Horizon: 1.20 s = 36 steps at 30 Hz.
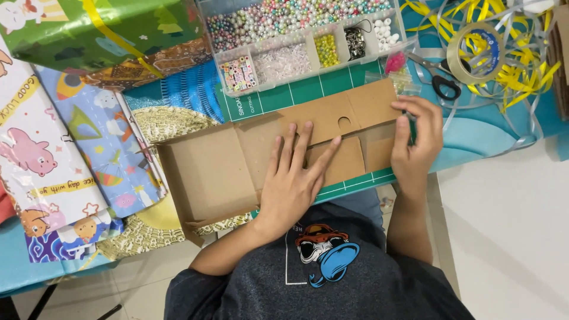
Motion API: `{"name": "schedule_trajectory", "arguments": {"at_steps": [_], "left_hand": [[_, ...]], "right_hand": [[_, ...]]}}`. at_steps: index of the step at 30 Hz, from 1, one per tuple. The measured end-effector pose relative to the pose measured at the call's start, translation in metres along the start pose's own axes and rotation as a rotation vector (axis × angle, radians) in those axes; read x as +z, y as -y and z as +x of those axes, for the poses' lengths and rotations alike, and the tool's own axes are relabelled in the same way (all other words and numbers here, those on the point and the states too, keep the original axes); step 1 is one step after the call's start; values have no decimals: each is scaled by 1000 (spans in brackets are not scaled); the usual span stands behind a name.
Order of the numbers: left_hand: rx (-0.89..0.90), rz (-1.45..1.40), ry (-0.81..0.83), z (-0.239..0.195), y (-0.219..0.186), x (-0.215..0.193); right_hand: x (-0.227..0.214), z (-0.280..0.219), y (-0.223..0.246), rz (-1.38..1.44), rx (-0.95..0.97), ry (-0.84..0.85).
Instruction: The person folds and assembles a flat cardboard box into a rectangular container. They then fill the box with brown shredded paper and place several small plastic bags containing craft items inside.
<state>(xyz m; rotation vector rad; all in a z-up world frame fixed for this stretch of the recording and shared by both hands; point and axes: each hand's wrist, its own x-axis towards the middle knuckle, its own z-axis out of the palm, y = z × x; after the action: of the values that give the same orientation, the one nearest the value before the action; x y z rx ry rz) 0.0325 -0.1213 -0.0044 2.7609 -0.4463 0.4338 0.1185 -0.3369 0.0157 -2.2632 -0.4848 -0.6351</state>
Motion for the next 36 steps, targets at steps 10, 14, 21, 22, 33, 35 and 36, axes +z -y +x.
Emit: {"name": "schedule_trajectory", "arguments": {"at_steps": [10, 14, 21, 22, 33, 35, 36], "left_hand": [[18, -19, 132, 1, -7, 19], [-19, 57, 68, 14, -17, 24], [-28, 71, 130, 26, -27, 21], [-33, 72, 137, 26, -29, 21], [-1, -47, 214, 32, -29, 15], [0, -65, 220, 31, -29, 15], [2, -83, 223, 31, -28, 15]], "right_hand": [[7, -1, 2, -423, -339, 168], [1, -4, -2, -311, -144, 143], [-6, -2, 3, -217, 197, 264], [-10, 1, 3, -212, 200, 272], [-23, 25, 24, 341, 258, 512], [-26, 23, 26, 431, 271, 585], [-28, 22, 27, 521, 282, 654]]}}
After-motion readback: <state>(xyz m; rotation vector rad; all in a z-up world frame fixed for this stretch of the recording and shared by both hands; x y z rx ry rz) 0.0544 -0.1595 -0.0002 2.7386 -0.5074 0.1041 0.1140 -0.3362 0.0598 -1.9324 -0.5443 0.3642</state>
